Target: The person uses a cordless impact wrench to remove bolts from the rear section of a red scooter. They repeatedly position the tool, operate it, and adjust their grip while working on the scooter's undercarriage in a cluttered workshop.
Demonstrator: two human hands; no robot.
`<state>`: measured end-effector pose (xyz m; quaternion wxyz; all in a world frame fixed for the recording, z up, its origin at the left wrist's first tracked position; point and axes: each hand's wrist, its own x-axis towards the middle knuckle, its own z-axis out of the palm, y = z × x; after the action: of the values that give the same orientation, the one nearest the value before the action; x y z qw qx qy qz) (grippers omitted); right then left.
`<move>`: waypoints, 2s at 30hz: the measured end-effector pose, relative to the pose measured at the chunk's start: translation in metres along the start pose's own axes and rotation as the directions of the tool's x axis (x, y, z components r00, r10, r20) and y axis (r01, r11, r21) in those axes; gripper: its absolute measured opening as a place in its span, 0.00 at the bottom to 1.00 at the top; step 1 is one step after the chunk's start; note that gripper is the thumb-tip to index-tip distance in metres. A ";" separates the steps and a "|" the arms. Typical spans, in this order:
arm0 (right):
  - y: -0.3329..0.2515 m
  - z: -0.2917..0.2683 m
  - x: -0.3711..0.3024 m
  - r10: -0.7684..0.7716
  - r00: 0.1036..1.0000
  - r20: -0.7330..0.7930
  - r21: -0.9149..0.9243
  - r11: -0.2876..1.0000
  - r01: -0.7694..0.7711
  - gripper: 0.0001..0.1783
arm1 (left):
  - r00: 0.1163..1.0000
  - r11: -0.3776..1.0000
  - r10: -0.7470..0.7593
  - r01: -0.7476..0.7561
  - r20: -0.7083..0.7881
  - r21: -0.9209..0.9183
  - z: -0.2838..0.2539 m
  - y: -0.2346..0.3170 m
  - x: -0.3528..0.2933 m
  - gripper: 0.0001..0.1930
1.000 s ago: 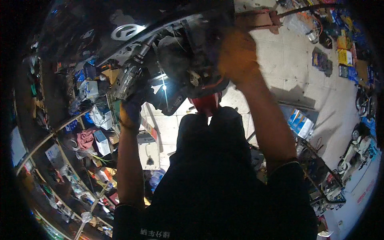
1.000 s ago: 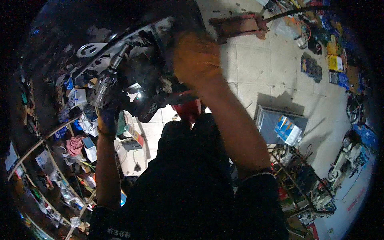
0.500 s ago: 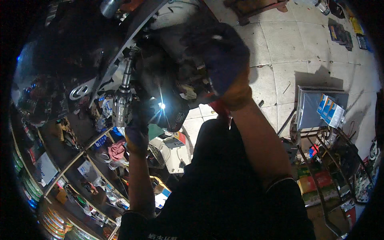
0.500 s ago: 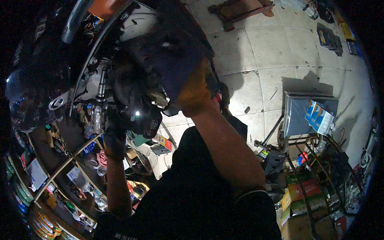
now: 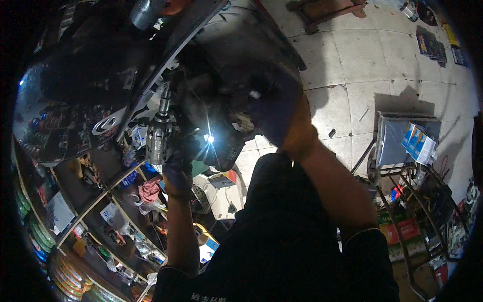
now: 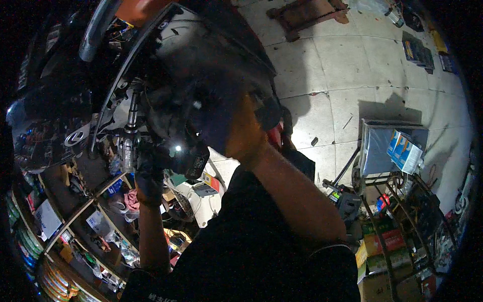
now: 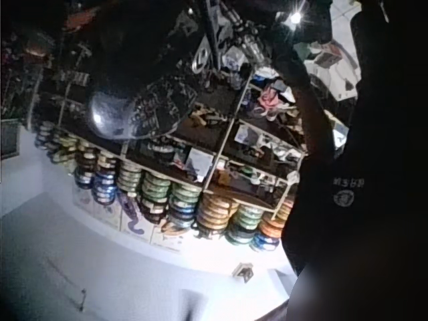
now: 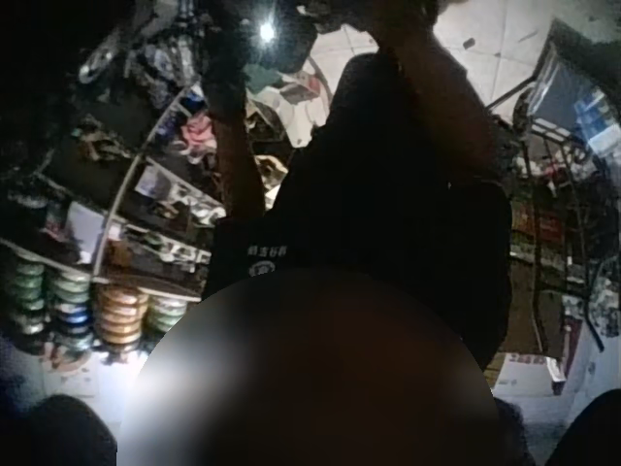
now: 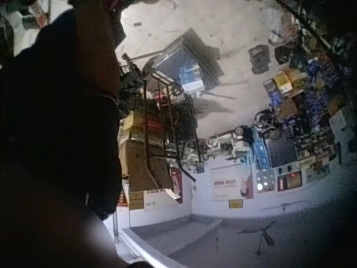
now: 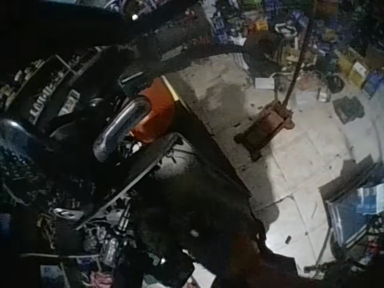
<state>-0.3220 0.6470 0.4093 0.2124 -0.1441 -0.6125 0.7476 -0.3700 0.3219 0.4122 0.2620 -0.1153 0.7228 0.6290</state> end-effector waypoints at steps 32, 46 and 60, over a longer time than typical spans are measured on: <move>0.004 -0.019 0.006 -0.152 0.964 0.218 -0.223 0.954 0.201 0.17 | 0.928 0.667 0.336 -0.356 0.163 0.655 0.004 0.006 0.000 0.22; 0.011 -0.022 -0.004 -0.070 0.966 0.247 -0.021 0.997 0.078 0.18 | 0.975 0.988 0.107 -0.126 0.194 0.091 0.017 0.012 0.003 0.26; -0.057 0.007 0.030 -0.038 0.948 0.315 -0.311 0.940 0.141 0.16 | 0.976 0.961 0.208 -0.215 0.060 0.172 0.031 0.012 -0.002 0.24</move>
<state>-0.3435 0.6650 0.4675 0.1228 -0.0326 -0.7600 0.6374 -0.3673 0.3538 0.4211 0.2173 -0.0008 0.7785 0.5888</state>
